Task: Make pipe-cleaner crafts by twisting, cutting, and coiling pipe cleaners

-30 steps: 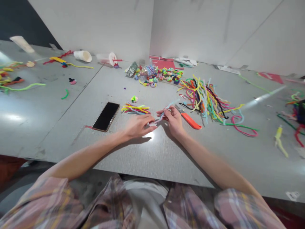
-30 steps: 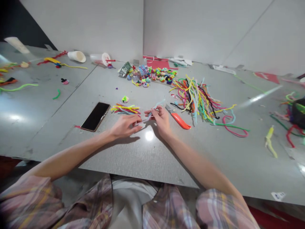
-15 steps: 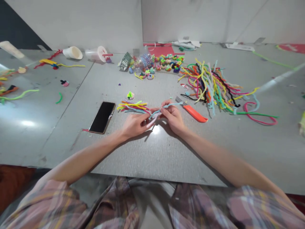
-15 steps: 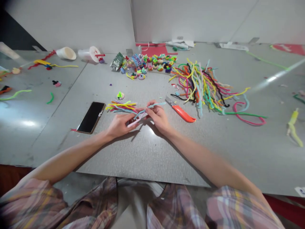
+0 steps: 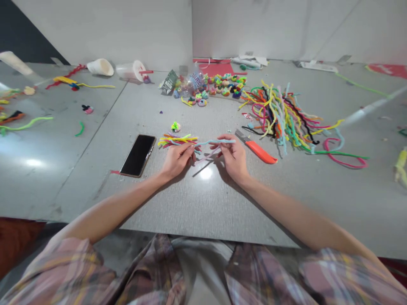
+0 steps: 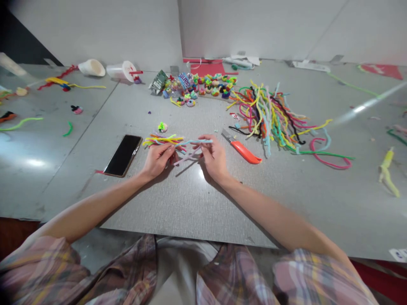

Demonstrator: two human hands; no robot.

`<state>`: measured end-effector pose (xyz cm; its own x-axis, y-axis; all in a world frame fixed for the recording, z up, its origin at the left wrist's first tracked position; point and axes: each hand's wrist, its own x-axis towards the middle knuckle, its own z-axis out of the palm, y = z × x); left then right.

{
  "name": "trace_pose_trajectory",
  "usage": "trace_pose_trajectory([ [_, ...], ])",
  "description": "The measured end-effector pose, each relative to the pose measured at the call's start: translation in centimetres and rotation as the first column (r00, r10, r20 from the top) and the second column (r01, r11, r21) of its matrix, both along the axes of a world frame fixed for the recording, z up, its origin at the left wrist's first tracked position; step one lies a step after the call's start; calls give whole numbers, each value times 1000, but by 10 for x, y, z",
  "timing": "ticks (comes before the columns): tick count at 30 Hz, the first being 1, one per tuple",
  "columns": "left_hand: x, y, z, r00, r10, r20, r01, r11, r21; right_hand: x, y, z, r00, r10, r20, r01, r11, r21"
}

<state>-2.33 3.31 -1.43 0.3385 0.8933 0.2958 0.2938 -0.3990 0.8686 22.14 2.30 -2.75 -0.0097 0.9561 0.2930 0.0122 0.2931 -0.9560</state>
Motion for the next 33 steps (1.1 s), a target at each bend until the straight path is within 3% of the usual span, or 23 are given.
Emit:
trace_pose_trajectory([
  [5,0,0,-1,999,1,-39,-1,1000,16,1,0,4,996,-86,10,86,996,33],
  [14,0,2,-3,977,22,-210,-3,996,92,1,4,1,994,-108,-2,108,994,-10],
  [18,0,1,-1,984,4,-180,3,999,42,2,3,1,993,-114,1,114,993,6],
  [24,2,-1,0,998,-66,-5,65,991,-118,2,4,3,985,-152,82,151,988,23],
  [33,0,7,-2,997,79,1,-78,992,-95,2,0,11,992,-89,93,90,996,-1],
])
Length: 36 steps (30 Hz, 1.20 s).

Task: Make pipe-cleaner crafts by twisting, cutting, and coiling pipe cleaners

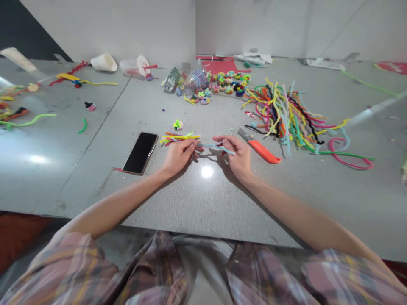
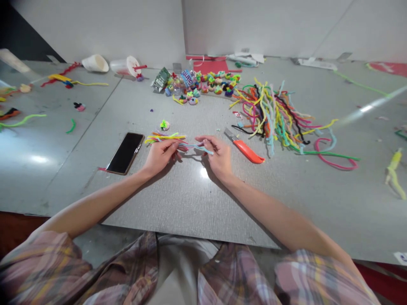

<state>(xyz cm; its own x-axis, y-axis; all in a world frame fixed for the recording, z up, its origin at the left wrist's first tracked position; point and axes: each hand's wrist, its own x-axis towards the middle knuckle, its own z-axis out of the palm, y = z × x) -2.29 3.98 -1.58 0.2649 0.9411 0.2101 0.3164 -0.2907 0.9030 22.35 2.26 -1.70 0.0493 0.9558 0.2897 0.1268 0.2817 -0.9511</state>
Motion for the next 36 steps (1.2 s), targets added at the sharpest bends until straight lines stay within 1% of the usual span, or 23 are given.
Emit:
trace_pose_trajectory([
  [2,-5,5,5,1000,25,-3,-25,999,21,0,1,-1,999,36,-18,-36,999,-15],
  [4,-13,12,12,999,52,16,-53,997,51,0,2,-4,999,44,-29,-45,999,-21],
  [6,-25,23,19,995,90,41,-93,992,80,0,3,-5,998,43,-47,-44,999,-24],
  [8,-39,36,26,990,137,19,-138,987,83,0,3,-6,996,49,-71,-52,998,-39],
  [10,-53,48,31,989,147,-13,-146,987,70,-1,3,-5,995,61,-83,-66,996,-58],
  [12,-66,58,34,987,134,-83,-132,991,35,-1,2,-3,995,65,-79,-70,995,-69],
  [14,-76,65,35,971,139,-192,-136,990,29,-1,1,-2,996,60,-73,-66,995,-72],
  [17,-85,68,34,892,188,-410,-138,979,149,-1,1,-2,996,55,-72,-61,995,-77],
  [20,-87,65,35,786,203,-583,-39,959,282,-1,1,-3,996,55,-70,-60,995,-78],
  [23,-88,61,38,683,186,-706,125,923,364,0,2,-4,996,55,-66,-60,995,-77],
  [24,-87,60,38,656,162,-737,195,907,374,0,2,-4,996,54,-67,-59,995,-76],
  [26,-86,58,37,615,76,-785,342,871,353,0,2,-4,996,53,-66,-58,996,-74],
  [28,-82,57,33,578,-2,-816,438,844,308,0,2,-4,997,54,-63,-58,995,-75],
  [29,-79,57,30,561,-26,-828,461,840,286,0,2,-4,997,55,-61,-60,995,-78],
  [31,-74,56,24,543,-46,-838,471,844,259,-1,2,-4,997,59,-59,-63,995,-82],
  [33,-68,55,19,546,-35,-837,453,853,260,-1,2,-3,996,62,-60,-66,995,-80],
  [36,-63,53,16,553,5,-833,408,870,277,-1,2,-3,996,66,-64,-71,994,-79],
])
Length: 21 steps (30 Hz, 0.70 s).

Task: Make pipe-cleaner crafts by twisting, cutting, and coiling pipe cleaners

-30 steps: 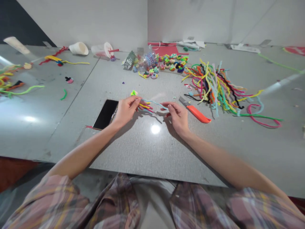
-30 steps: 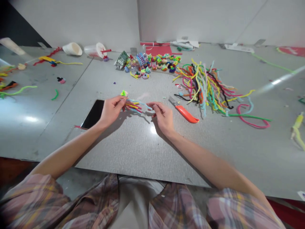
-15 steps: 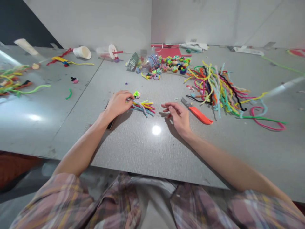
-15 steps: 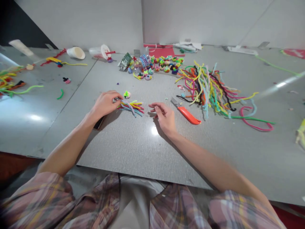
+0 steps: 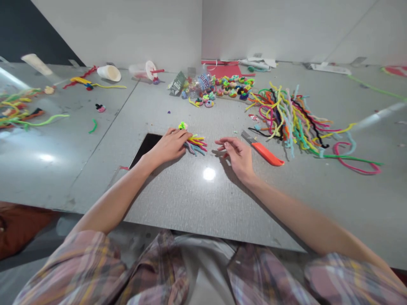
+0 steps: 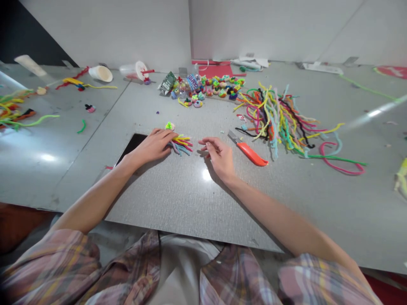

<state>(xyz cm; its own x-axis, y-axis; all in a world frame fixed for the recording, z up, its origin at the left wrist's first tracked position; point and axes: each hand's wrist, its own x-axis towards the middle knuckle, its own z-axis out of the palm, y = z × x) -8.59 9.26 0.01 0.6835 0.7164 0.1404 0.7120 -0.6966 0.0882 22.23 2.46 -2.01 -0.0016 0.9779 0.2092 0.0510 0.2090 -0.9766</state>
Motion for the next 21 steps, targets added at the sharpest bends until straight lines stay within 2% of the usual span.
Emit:
trace_pose_trajectory([
  [5,4,-3,-2,998,56,3,-56,998,3,1,0,-1,1000,6,2,-6,1000,-13],
  [16,10,-6,-7,994,106,-16,-105,994,20,2,2,-4,1000,26,18,-25,1000,-16],
  [21,11,-7,-5,994,113,-6,-113,993,30,3,3,-5,998,42,45,-41,999,-11],
])
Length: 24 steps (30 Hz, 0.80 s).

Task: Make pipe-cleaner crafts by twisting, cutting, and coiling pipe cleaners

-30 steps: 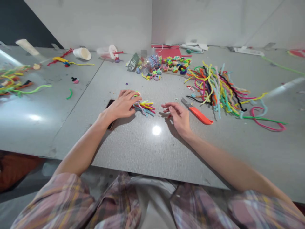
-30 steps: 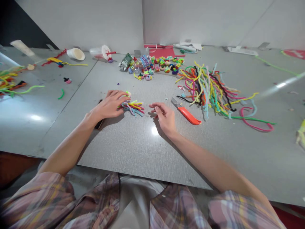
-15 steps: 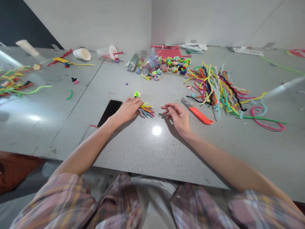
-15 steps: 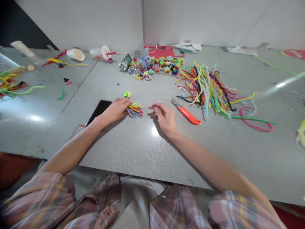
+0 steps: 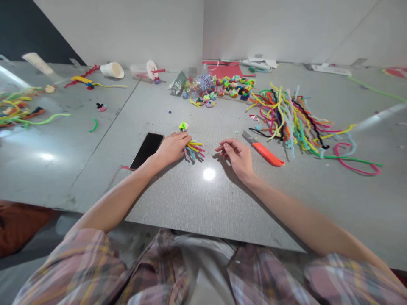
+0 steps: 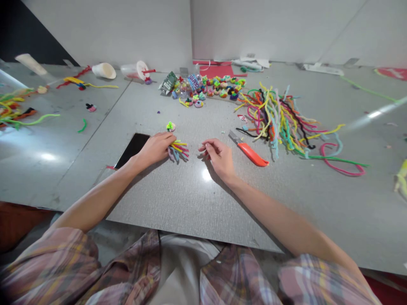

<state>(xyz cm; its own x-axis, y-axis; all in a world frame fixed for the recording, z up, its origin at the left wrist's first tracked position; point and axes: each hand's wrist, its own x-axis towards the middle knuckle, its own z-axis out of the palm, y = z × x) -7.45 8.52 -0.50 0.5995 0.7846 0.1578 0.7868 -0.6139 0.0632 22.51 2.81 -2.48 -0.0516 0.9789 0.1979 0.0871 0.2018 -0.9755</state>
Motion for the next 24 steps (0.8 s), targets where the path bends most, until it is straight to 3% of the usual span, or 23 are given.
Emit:
trace_pose_trajectory([
  [2,3,-4,3,1000,10,24,-10,1000,2,0,-3,1,998,-16,58,14,999,43],
  [4,9,-11,7,999,14,38,-13,1000,-3,-1,-10,4,981,-46,188,11,983,183],
  [6,18,-22,11,999,-3,32,3,1000,-14,-6,-20,7,928,-59,367,-83,930,357],
  [8,30,-35,15,1000,-16,-3,16,1000,-17,-13,-30,10,843,-52,535,-220,875,432],
  [10,41,-47,18,998,-36,-45,35,999,-21,-22,-37,11,755,-49,654,-299,863,409],
  [13,54,-60,22,994,-54,-92,50,998,-45,-31,-39,7,668,-69,741,-314,877,365],
  [21,57,-64,21,987,-66,-145,64,998,-16,-27,-36,2,600,-125,790,-288,888,359],
  [24,56,-63,17,989,-82,-126,87,995,38,-25,-34,6,524,-115,844,-303,901,311],
])
